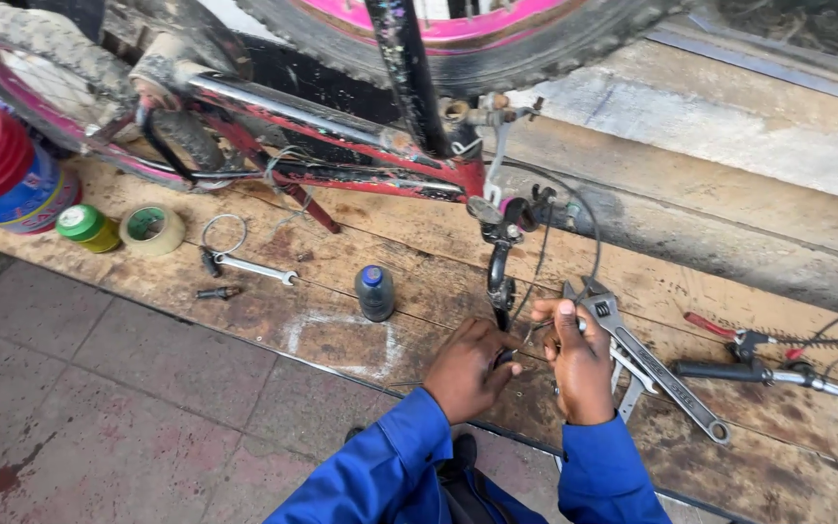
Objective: The person uses a wrench to tighten a bolt on the bicycle brake assembly. They then thread a brake cable through the mechanism and secure it by hand, adjusting the cable tension and brake pads against the wheel rim.
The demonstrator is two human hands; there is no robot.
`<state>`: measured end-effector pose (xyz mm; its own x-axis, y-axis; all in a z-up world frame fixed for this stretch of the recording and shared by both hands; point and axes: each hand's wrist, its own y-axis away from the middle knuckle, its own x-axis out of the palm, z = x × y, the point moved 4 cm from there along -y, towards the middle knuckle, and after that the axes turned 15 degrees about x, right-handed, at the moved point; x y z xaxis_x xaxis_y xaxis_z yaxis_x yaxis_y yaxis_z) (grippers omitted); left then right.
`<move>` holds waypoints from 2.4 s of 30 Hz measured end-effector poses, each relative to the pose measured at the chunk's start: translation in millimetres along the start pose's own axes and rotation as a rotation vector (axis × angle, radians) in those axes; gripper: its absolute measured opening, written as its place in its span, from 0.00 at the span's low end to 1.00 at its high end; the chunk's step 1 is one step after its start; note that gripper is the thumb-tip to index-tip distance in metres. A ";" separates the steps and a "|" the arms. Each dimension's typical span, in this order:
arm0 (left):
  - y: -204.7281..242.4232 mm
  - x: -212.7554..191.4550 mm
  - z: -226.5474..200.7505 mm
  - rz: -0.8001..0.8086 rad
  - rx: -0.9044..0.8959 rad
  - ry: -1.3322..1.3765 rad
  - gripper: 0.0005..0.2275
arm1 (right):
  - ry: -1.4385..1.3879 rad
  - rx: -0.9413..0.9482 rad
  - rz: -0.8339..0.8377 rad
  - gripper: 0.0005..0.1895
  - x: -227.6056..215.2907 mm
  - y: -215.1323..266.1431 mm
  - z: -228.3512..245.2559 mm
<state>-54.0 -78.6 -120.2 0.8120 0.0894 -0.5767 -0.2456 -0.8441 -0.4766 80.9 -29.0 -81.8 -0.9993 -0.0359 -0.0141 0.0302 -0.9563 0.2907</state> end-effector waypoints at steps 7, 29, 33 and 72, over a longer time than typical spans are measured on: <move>-15.2 -10.6 -0.3 -0.071 0.021 0.056 0.05 | 0.105 -0.004 -0.036 0.19 -31.5 -7.0 -2.3; -43.4 -102.2 -40.9 -0.435 0.077 0.046 0.05 | 0.215 -0.404 0.400 0.12 35.1 12.8 82.8; -58.9 -143.9 -48.9 -0.556 0.234 -0.039 0.08 | 0.158 -0.522 0.311 0.11 45.8 8.6 100.0; -106.8 -149.9 -86.1 -0.760 0.210 -0.028 0.17 | -0.036 -0.507 0.511 0.07 95.3 -133.5 194.1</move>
<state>-103.9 -47.4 74.2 0.7843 0.6177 -0.0576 0.2746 -0.4289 -0.8606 -23.0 151.6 63.8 -0.8571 -0.5137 0.0390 0.4931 -0.8398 -0.2272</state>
